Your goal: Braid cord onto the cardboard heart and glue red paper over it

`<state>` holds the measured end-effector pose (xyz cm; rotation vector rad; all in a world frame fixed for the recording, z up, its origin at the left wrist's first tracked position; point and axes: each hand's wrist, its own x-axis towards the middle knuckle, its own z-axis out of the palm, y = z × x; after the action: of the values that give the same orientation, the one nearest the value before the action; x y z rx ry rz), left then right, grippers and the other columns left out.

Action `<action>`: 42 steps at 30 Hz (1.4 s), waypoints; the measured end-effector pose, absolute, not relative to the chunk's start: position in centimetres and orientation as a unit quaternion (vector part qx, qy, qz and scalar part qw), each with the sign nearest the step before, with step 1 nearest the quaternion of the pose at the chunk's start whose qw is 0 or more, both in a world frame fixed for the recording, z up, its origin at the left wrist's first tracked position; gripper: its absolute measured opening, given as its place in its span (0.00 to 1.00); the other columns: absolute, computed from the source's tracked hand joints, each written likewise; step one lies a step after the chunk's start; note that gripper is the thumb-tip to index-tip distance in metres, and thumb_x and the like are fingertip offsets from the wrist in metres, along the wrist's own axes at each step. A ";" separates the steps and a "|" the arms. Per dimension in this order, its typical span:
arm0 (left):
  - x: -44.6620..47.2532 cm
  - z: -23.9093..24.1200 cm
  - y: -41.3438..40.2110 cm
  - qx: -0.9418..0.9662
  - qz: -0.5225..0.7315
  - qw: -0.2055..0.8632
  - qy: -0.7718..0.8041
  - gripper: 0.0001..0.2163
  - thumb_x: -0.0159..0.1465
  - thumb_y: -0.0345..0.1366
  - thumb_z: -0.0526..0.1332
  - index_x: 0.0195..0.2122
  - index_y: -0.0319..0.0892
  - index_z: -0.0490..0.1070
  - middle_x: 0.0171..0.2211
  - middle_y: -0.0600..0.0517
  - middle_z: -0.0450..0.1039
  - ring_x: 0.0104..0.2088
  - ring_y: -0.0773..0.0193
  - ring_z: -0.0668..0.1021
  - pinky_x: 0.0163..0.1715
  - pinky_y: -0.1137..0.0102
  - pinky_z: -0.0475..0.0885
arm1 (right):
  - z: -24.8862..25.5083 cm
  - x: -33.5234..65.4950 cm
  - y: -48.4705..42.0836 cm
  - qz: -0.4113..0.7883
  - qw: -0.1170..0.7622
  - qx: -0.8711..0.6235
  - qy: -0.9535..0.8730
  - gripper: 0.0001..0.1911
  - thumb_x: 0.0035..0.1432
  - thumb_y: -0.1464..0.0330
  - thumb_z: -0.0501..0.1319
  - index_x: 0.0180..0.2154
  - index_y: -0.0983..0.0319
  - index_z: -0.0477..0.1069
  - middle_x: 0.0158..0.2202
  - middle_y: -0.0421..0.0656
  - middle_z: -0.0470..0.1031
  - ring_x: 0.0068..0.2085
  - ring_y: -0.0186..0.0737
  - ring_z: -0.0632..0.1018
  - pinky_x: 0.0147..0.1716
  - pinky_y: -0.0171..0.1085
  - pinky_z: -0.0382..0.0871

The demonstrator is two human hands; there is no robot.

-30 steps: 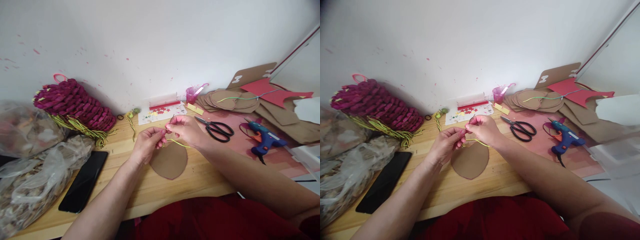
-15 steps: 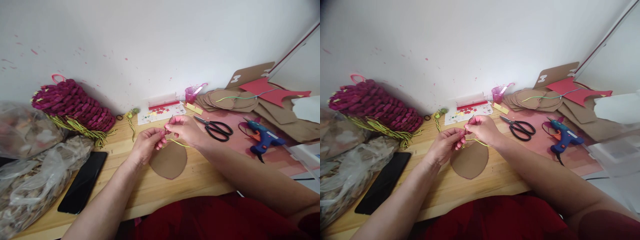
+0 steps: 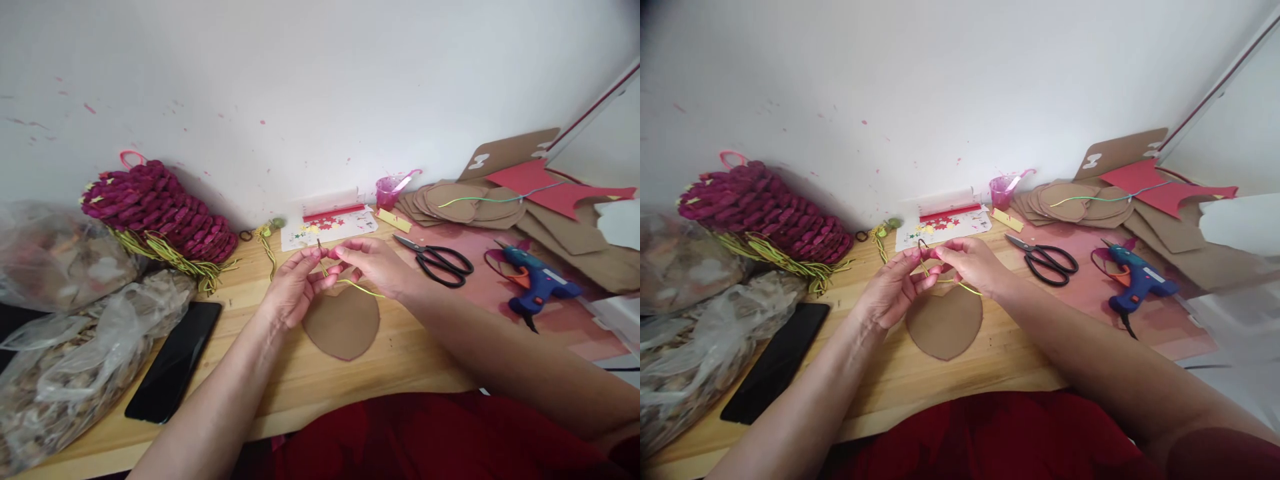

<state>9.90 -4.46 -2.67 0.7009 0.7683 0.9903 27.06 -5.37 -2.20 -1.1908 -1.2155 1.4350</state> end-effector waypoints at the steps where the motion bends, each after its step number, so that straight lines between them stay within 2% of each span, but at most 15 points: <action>1: 9.9 -2.7 -4.4 0.317 0.458 0.751 0.354 0.13 0.54 0.33 0.74 0.37 0.38 0.75 0.42 0.50 0.78 0.33 0.61 0.83 0.33 0.70 0.81 | -2.2 27.0 -5.4 0.565 0.440 -0.488 -0.499 0.10 0.61 0.63 0.64 0.39 0.64 0.78 0.32 0.47 0.81 0.35 0.38 0.80 0.22 0.30 0.65; 4: 10.0 -2.8 -4.4 0.308 0.467 0.748 0.356 0.12 0.54 0.33 0.74 0.36 0.38 0.74 0.41 0.51 0.78 0.31 0.62 0.83 0.34 0.67 0.82 | -2.6 26.9 -5.5 0.520 0.429 -0.504 -0.540 0.13 0.58 0.61 0.66 0.39 0.65 0.78 0.32 0.46 0.81 0.31 0.37 0.78 0.24 0.32 0.67; 7: 10.1 -2.8 -4.5 0.303 0.466 0.751 0.356 0.12 0.54 0.34 0.74 0.37 0.38 0.74 0.41 0.50 0.78 0.32 0.62 0.82 0.33 0.67 0.82 | -3.1 26.6 -5.6 0.486 0.424 -0.493 -0.583 0.13 0.54 0.62 0.69 0.38 0.64 0.79 0.35 0.45 0.82 0.34 0.39 0.79 0.32 0.37 0.73; 9: 10.1 -2.7 -4.5 0.301 0.460 0.755 0.356 0.12 0.55 0.34 0.74 0.37 0.38 0.74 0.43 0.49 0.77 0.34 0.61 0.82 0.33 0.66 0.82 | -3.3 26.4 -5.7 0.500 0.423 -0.480 -0.584 0.12 0.53 0.64 0.69 0.38 0.64 0.80 0.37 0.45 0.82 0.37 0.40 0.80 0.39 0.39 0.74; 11: 10.1 -2.6 -4.5 0.297 0.454 0.762 0.353 0.13 0.54 0.34 0.74 0.37 0.38 0.75 0.44 0.49 0.77 0.35 0.60 0.82 0.35 0.64 0.82 | -3.3 26.2 -5.8 0.541 0.422 -0.460 -0.563 0.11 0.55 0.64 0.67 0.38 0.64 0.80 0.37 0.45 0.82 0.38 0.40 0.80 0.41 0.40 0.74; 14: 10.0 -2.5 -4.6 0.291 0.445 0.774 0.343 0.13 0.53 0.35 0.75 0.36 0.40 0.75 0.45 0.50 0.77 0.36 0.60 0.81 0.37 0.61 0.81 | -3.1 26.0 -5.9 0.596 0.430 -0.430 -0.524 0.09 0.56 0.64 0.66 0.33 0.64 0.78 0.32 0.42 0.79 0.34 0.36 0.78 0.38 0.38 0.72; 16: 10.0 -2.5 -4.7 0.291 0.442 0.779 0.337 0.13 0.53 0.36 0.75 0.36 0.41 0.75 0.45 0.51 0.76 0.36 0.62 0.81 0.37 0.63 0.79 | -3.0 25.9 -5.9 0.612 0.433 -0.426 -0.506 0.08 0.54 0.65 0.67 0.30 0.65 0.76 0.28 0.40 0.77 0.31 0.33 0.76 0.35 0.36 0.70; 22: 10.3 -2.5 -5.0 0.302 0.436 0.771 0.351 0.13 0.53 0.38 0.75 0.37 0.43 0.77 0.44 0.54 0.76 0.38 0.67 0.77 0.37 0.71 0.73 | -3.2 25.8 -5.7 0.633 0.445 -0.392 -0.497 0.11 0.51 0.63 0.69 0.35 0.63 0.79 0.33 0.42 0.80 0.35 0.37 0.77 0.37 0.37 0.70; 26: 10.6 -2.6 -5.2 0.310 0.457 0.755 0.353 0.13 0.51 0.38 0.76 0.35 0.42 0.77 0.41 0.55 0.77 0.36 0.70 0.75 0.33 0.74 0.68 | -3.5 26.0 -5.7 0.586 0.447 -0.415 -0.533 0.11 0.52 0.61 0.68 0.33 0.63 0.79 0.35 0.43 0.81 0.37 0.38 0.77 0.40 0.38 0.68; 29: 10.7 -2.9 -5.1 0.308 0.468 0.746 0.361 0.13 0.52 0.38 0.76 0.35 0.41 0.78 0.38 0.55 0.77 0.33 0.72 0.73 0.32 0.76 0.67 | -3.7 26.2 -5.7 0.523 0.427 -0.456 -0.580 0.13 0.54 0.60 0.67 0.34 0.64 0.79 0.34 0.43 0.80 0.33 0.37 0.76 0.35 0.36 0.67; 33: 10.4 -3.1 -4.5 0.283 0.505 0.730 0.364 0.10 0.53 0.33 0.75 0.35 0.38 0.79 0.37 0.54 0.78 0.32 0.75 0.74 0.30 0.78 0.67 | -3.6 26.4 -5.7 0.442 0.386 -0.499 -0.637 0.15 0.57 0.58 0.64 0.34 0.64 0.79 0.29 0.40 0.76 0.25 0.32 0.69 0.25 0.34 0.59; 39: 10.0 -2.4 -3.9 0.243 0.542 0.716 0.367 0.03 0.58 0.24 0.69 0.32 0.35 0.78 0.35 0.53 0.78 0.25 0.78 0.74 0.25 0.82 0.70 | -3.5 26.5 -5.7 0.431 0.355 -0.498 -0.663 0.16 0.58 0.58 0.63 0.25 0.62 0.72 0.21 0.35 0.65 0.24 0.31 0.66 0.25 0.34 0.55; 42: 9.9 -2.3 -3.8 0.234 0.545 0.715 0.370 0.03 0.60 0.24 0.67 0.32 0.36 0.77 0.35 0.53 0.78 0.25 0.77 0.76 0.27 0.83 0.74 | -3.5 26.3 -5.7 0.462 0.382 -0.488 -0.635 0.11 0.55 0.61 0.66 0.30 0.62 0.74 0.27 0.38 0.74 0.29 0.35 0.73 0.29 0.34 0.63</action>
<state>9.92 -3.75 -2.29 0.5183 0.8184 1.2068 26.34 -5.69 -3.53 -1.2439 -1.6190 1.1785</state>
